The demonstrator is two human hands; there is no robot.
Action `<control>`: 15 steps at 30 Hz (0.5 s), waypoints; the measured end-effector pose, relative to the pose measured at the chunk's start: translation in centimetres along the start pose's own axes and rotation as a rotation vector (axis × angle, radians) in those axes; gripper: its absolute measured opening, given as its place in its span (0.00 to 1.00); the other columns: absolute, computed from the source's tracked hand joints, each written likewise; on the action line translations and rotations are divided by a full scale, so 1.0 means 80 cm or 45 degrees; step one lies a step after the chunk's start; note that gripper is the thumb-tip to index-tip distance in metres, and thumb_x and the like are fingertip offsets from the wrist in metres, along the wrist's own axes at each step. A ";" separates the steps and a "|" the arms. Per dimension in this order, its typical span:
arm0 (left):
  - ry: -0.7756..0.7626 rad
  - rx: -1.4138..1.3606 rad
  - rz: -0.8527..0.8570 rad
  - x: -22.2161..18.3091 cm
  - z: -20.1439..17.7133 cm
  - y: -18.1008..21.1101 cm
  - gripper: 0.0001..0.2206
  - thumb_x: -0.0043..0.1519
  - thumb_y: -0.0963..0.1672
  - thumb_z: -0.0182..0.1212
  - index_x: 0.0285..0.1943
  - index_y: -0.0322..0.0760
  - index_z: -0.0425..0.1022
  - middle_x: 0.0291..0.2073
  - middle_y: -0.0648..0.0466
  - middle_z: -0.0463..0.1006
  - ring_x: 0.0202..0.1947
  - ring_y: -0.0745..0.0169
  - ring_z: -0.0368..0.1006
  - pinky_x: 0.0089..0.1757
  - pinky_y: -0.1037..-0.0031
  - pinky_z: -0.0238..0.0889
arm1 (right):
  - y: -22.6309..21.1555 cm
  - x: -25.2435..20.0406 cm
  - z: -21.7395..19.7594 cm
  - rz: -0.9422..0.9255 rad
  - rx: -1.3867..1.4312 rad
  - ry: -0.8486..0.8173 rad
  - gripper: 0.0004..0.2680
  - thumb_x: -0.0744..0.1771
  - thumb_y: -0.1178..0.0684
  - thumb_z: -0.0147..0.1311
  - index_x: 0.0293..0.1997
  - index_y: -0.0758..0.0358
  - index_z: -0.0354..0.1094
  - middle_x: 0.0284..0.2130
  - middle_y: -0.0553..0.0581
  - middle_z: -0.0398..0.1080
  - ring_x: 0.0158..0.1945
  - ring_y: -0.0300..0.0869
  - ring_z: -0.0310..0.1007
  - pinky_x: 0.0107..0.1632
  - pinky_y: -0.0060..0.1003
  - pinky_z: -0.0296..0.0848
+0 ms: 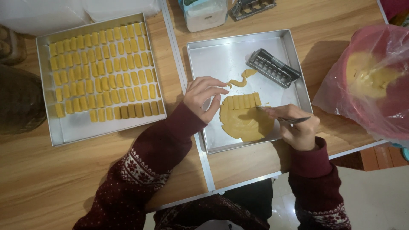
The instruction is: Flattening a piece of dough on a tray using a spoon and then cutting it into uniform strips using a manual metal cutter.
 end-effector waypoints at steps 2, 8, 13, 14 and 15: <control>-0.015 0.001 -0.005 -0.001 -0.002 0.001 0.09 0.63 0.38 0.53 0.43 0.44 0.79 0.44 0.57 0.77 0.51 0.56 0.72 0.51 0.65 0.62 | -0.002 0.001 0.000 -0.009 0.002 -0.008 0.09 0.64 0.74 0.53 0.35 0.70 0.77 0.31 0.64 0.79 0.34 0.56 0.82 0.37 0.43 0.79; -0.023 -0.012 -0.008 0.000 -0.003 0.001 0.09 0.63 0.38 0.53 0.44 0.44 0.79 0.44 0.57 0.77 0.52 0.56 0.72 0.52 0.64 0.62 | 0.005 -0.006 -0.001 -0.070 -0.003 -0.007 0.08 0.64 0.73 0.53 0.35 0.70 0.77 0.30 0.64 0.79 0.33 0.55 0.81 0.37 0.43 0.79; -0.013 -0.024 -0.009 -0.002 -0.003 -0.001 0.09 0.63 0.38 0.54 0.44 0.44 0.79 0.45 0.57 0.77 0.52 0.57 0.72 0.52 0.64 0.62 | -0.009 0.001 0.001 -0.115 -0.004 0.048 0.08 0.65 0.72 0.53 0.35 0.70 0.78 0.31 0.64 0.80 0.34 0.54 0.82 0.37 0.42 0.79; -0.029 -0.028 -0.013 -0.002 -0.004 0.000 0.09 0.64 0.38 0.54 0.44 0.44 0.79 0.45 0.57 0.77 0.52 0.57 0.71 0.52 0.64 0.61 | -0.007 0.000 0.000 -0.123 0.015 0.050 0.08 0.65 0.72 0.52 0.35 0.70 0.78 0.31 0.64 0.79 0.34 0.54 0.82 0.37 0.43 0.79; -0.046 -0.033 -0.017 -0.002 -0.004 0.000 0.09 0.64 0.38 0.53 0.44 0.44 0.79 0.45 0.57 0.76 0.52 0.57 0.71 0.53 0.64 0.60 | -0.005 -0.002 -0.001 -0.132 0.033 0.051 0.08 0.65 0.73 0.51 0.35 0.71 0.77 0.30 0.65 0.79 0.34 0.55 0.82 0.37 0.43 0.79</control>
Point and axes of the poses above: each hand's wrist, its own x-axis towards the middle knuckle, its own z-axis out of the palm, y = z × x, the point moved 4 cm from there along x, towards the middle knuckle
